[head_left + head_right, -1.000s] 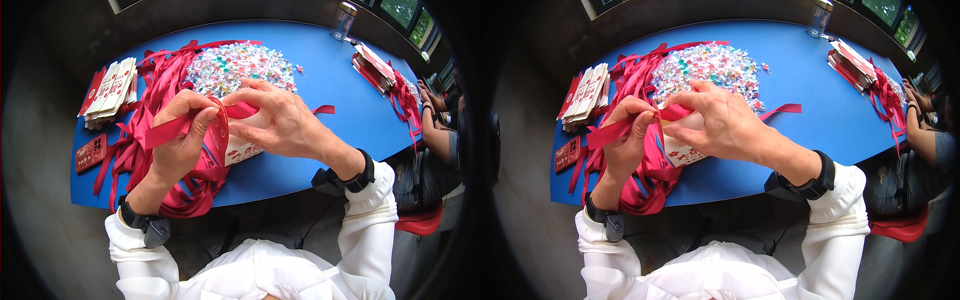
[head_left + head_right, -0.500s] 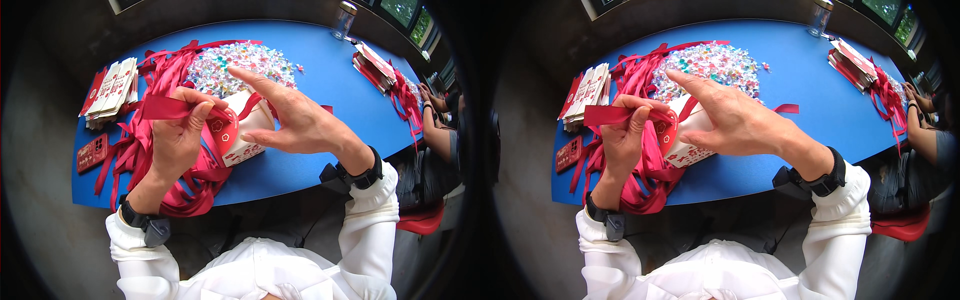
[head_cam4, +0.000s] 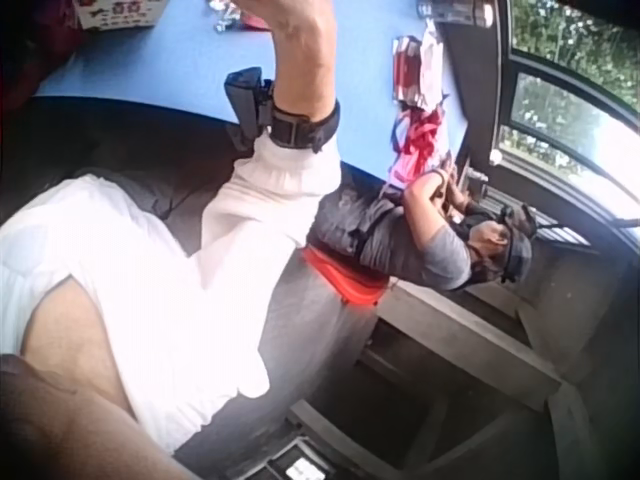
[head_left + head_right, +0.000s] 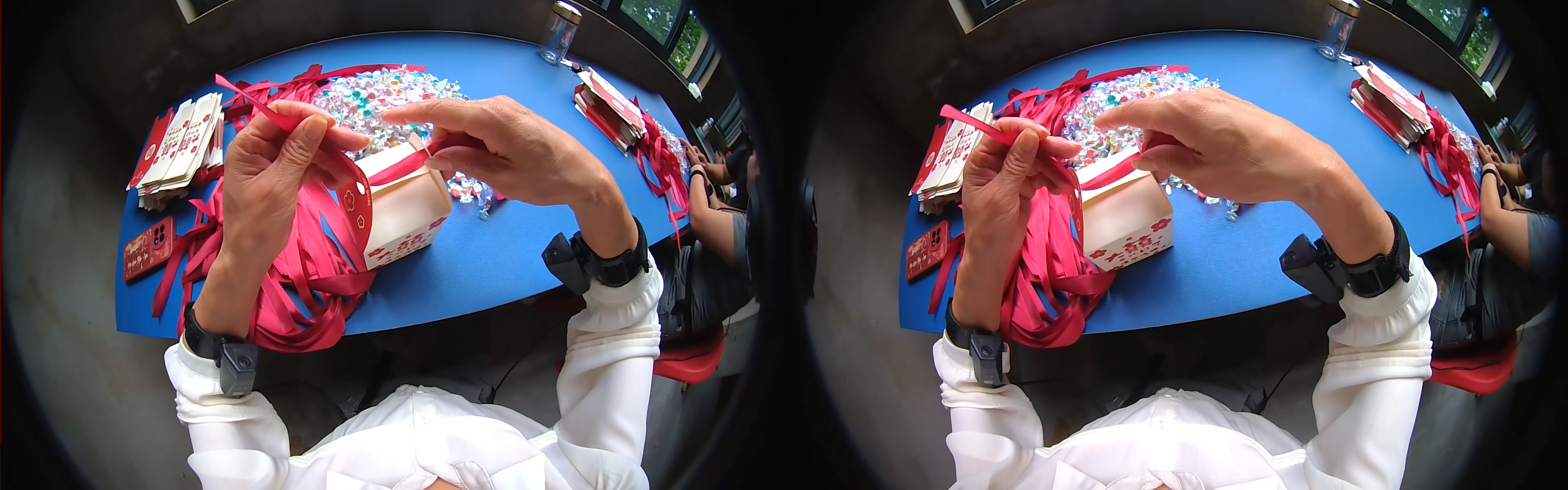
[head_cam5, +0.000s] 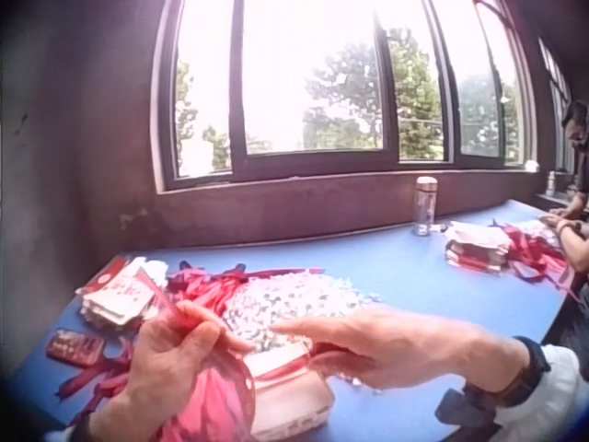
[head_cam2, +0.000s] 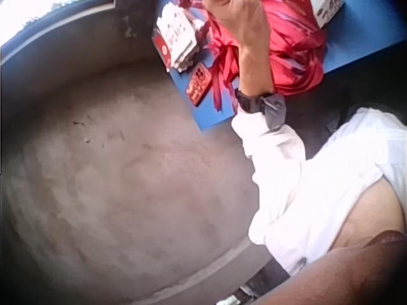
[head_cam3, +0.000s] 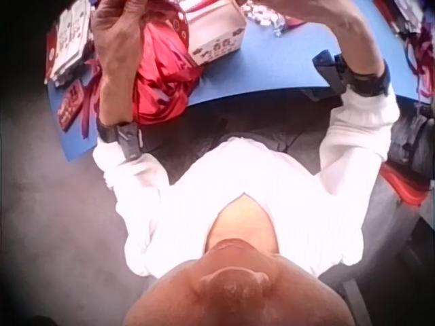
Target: Assembling a small decorative gift box, filling it with colorful items, and tying it closed with a red ribbon.
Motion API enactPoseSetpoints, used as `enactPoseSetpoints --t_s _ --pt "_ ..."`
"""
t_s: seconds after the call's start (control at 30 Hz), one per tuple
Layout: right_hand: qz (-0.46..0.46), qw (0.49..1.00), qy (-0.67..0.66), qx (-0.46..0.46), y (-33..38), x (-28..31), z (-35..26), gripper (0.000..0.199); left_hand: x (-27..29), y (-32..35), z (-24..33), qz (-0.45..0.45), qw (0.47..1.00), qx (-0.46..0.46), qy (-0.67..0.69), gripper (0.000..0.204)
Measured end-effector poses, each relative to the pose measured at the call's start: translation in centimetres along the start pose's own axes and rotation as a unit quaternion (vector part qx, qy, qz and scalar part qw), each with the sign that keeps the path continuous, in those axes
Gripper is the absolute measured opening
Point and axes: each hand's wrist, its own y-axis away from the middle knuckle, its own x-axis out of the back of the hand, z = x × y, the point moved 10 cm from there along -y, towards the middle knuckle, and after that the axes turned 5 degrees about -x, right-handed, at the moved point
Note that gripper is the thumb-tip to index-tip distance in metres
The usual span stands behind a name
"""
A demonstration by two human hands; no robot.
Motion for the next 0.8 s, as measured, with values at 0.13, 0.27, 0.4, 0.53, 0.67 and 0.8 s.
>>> enactPoseSetpoints --t_s 0.13,0.27,0.4,0.53,0.67,0.8 --pt "-0.021 1.0 0.009 0.013 -0.9 -0.2 -1.9 0.044 -0.5 -0.9 0.0 -0.005 1.0 0.011 -0.013 0.017" --pt "0.0 0.998 -0.063 0.032 -1.3 -1.0 -1.9 0.048 -1.4 -1.3 -0.8 -0.011 0.999 0.037 0.012 0.02" --pt "0.023 0.995 -0.094 0.026 -1.5 -1.6 -1.1 0.05 -2.1 -1.0 -1.3 -0.02 0.999 0.039 0.023 0.034" --pt "0.03 0.993 -0.109 0.033 -2.3 -1.3 -1.9 0.041 -2.3 -0.7 -1.1 -0.03 0.998 0.04 0.027 0.046" --pt "0.011 0.974 -0.221 -0.051 -3.3 -1.9 -1.3 0.027 -2.5 -0.3 0.1 -0.027 0.999 0.012 -0.019 0.052" --pt "0.03 0.966 -0.246 -0.068 -3.4 -2.0 -0.1 0.015 -2.9 -0.2 -0.4 -0.052 0.998 0.031 0.002 0.057"
